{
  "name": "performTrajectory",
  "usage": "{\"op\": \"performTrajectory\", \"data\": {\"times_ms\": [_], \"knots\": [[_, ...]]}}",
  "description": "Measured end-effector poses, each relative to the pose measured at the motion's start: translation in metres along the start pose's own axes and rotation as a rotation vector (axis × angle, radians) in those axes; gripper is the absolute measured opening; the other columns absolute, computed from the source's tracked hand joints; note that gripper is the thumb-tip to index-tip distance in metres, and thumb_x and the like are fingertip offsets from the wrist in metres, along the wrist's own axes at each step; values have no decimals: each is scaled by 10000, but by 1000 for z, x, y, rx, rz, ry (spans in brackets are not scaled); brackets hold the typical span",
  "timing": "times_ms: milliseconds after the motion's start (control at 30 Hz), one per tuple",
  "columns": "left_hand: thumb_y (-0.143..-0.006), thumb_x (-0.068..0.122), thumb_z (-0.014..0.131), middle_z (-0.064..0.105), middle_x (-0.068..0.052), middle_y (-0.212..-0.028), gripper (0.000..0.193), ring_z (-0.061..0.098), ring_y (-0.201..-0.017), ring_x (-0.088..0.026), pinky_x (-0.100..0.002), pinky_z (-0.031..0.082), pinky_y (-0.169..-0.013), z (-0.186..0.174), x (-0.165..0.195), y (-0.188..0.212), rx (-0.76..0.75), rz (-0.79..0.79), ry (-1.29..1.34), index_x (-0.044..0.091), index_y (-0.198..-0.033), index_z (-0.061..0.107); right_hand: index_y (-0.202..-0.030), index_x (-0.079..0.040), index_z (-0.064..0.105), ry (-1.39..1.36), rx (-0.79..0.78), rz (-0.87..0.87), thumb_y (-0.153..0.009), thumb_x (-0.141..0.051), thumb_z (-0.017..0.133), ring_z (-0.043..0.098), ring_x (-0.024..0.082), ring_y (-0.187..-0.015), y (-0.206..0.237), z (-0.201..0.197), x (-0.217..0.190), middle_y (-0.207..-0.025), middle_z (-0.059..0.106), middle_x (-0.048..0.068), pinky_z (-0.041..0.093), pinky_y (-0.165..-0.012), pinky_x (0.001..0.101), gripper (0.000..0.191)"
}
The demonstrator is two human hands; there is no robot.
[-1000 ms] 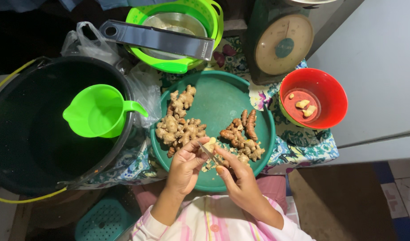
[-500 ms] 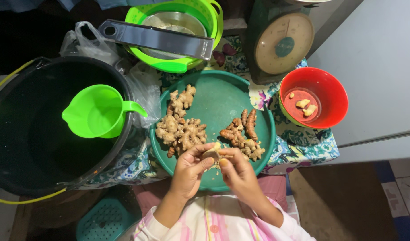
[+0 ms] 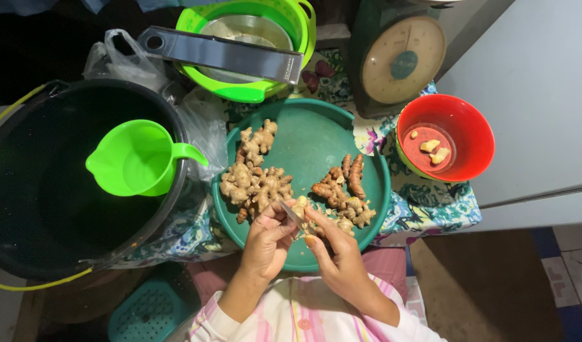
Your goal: The person sits at a table with a large tray of ginger and turmeric rhizomes and uses a small knife to peel the skin off pieces one at a time, breaking off knobs and placing the peeled pieces into a red bowl while discarding peels on the tray.
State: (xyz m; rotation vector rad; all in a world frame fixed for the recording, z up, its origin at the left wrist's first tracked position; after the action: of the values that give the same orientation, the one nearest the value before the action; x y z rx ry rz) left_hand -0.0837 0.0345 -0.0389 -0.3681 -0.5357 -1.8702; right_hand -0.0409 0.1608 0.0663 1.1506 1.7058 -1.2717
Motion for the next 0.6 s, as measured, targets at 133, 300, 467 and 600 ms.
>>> {"op": "performTrajectory", "data": {"times_ms": [133,300,467,600], "knots": [[-906,-87,655,689,-69,-1128,295,674,-1001,-144,-278,541,-902,-6,-3,2,43,9,-8,33,-1176,650,-1367,-41,585,139,61,-5,-991,-64,631,707,175,-976,-2,-2,-2,-1125,718,128,548,-797,308,380],[-915,-69,675,704,-62,-1085,228,681,-983,-144,-270,550,-893,-9,-4,1,28,24,-11,37,-1116,652,-1349,-79,613,17,0,285,-964,-65,641,496,110,-607,0,3,27,-692,589,40,396,-544,279,386],[-928,-75,702,709,-78,-1084,249,665,-966,-141,-254,533,-849,-8,-4,4,-8,41,-104,29,-1151,664,-1301,-77,597,-9,36,199,-997,-65,610,478,62,-613,2,0,25,-706,563,-15,386,-534,238,304],[-969,-60,702,703,-94,-1129,269,653,-993,-146,-234,486,-791,2,-3,6,2,22,-127,6,-1225,654,-1262,-86,600,-178,27,385,-1018,-86,583,438,47,-562,2,2,50,-700,513,-27,349,-481,232,245]]}}
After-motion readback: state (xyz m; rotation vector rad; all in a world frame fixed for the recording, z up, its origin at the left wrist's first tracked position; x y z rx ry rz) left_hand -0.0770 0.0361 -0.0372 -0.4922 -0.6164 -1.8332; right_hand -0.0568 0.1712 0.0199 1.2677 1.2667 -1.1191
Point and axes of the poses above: each hand's wrist, its own y-axis away from the middle knuckle, its own z-axis out of the palm, x = y × z, the point moved 9 cm from there along -y, towards the middle knuckle
